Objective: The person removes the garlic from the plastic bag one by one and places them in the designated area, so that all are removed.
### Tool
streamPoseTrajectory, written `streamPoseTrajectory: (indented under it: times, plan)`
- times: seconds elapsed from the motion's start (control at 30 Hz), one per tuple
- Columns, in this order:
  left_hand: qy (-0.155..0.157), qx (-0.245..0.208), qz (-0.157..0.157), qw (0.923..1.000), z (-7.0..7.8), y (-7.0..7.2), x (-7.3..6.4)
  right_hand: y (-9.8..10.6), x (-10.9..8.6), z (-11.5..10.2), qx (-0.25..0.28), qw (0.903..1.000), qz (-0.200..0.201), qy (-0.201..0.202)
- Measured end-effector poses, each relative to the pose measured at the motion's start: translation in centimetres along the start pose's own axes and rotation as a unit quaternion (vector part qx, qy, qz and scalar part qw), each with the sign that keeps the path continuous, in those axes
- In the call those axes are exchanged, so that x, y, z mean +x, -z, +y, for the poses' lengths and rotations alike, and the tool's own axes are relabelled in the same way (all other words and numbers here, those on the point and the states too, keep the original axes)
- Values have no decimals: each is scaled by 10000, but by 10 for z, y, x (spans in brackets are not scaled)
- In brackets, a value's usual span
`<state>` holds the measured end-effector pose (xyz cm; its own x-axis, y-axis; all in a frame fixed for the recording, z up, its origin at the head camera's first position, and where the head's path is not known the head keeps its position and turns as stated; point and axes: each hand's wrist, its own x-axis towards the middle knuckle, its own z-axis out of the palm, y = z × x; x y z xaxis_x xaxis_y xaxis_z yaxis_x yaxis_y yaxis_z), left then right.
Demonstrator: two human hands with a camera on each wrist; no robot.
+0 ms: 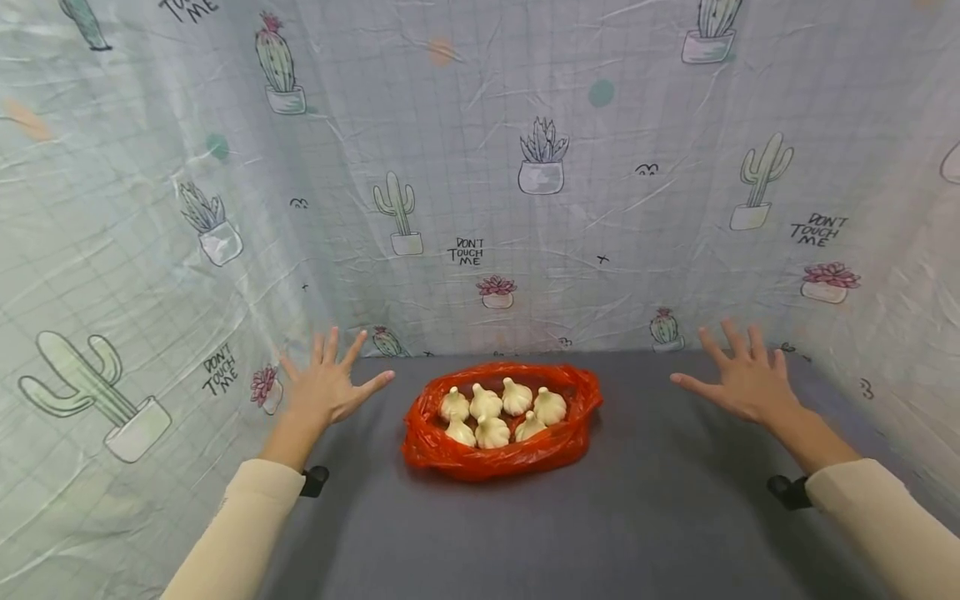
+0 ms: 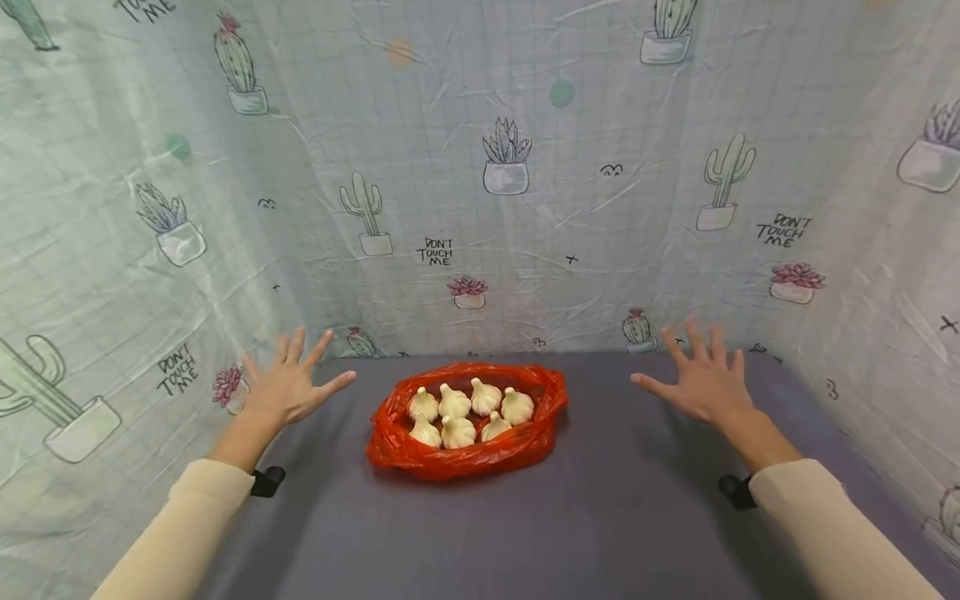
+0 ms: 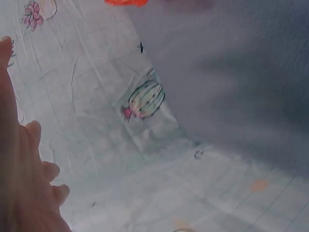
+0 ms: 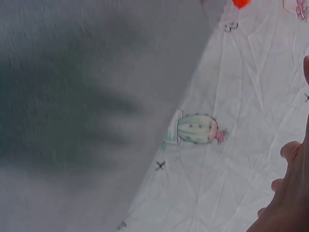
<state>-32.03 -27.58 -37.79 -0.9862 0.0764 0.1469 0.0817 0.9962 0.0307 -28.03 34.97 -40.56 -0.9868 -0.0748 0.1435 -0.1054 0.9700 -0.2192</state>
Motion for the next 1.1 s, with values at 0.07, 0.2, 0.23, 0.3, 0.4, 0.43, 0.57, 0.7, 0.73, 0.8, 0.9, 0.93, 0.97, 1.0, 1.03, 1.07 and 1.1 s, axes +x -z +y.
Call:
streamPoseTrajectory:
  times: [0.07, 0.2, 0.23, 0.3, 0.4, 0.43, 0.57, 0.7, 0.73, 0.8, 0.9, 0.93, 0.97, 1.0, 1.03, 1.07, 1.1]
  plan:
    - [-36, 43, -28, 10000, 2, -8, -4, -6, -2, -2, -20, 10000, -23, 5]
    - [-131, -9, -49, 9999, 10, -27, -11, -20, -8, -5, 3, 10000, -61, 10]
    - [-142, -55, -41, 9999, 12, -31, -12, -23, -9, -7, 17, 10000, -72, 8]
    - [-151, -161, -7, 9998, 18, -39, -15, -29, -12, -10, 86, 9999, -96, 27]
    - [-159, -358, 25, 9992, 27, -47, -19, -36, -16, -18, 225, 9996, -140, 54]
    - [-161, -418, 40, 9990, 31, -50, -20, -38, -16, -21, 270, 9995, -150, 55]
    - [-168, -592, 81, 9981, 44, -61, -22, -46, -19, -35, 475, 9987, -177, 64]
    - [-138, -723, 78, 9973, 56, -72, -22, -57, -20, -49, 635, 9978, -171, 96]
    - [-141, -744, 85, 9971, 58, -74, -22, -59, -20, -52, 660, 9976, -175, 117]
    - [-147, -819, 97, 9965, 63, -76, -21, -64, -20, -59, 733, 9970, -179, 148]
    - [-137, -887, 148, 9959, 70, -80, -20, -70, -19, -69, 832, 9962, -172, 182]
    - [-135, -915, 146, 9956, 72, -81, -19, -72, -18, -71, 864, 9959, -170, 196]
    - [-114, -957, 133, 9953, 73, -83, -19, -73, -18, -75, 899, 9956, -159, 198]
    - [-91, -984, 109, 9950, 75, -84, -18, -75, -18, -78, 924, 9954, -136, 213]
    - [-74, -1016, 99, 9948, 77, -85, -18, -77, -18, -81, 954, 9951, -114, 225]
    - [-70, -1058, 93, 9943, 78, -87, -17, -79, -18, -83, 994, 9947, -99, 235]
    - [-60, -1080, 91, 9941, 80, -88, -17, -81, -18, -86, 1041, 9942, -75, 253]
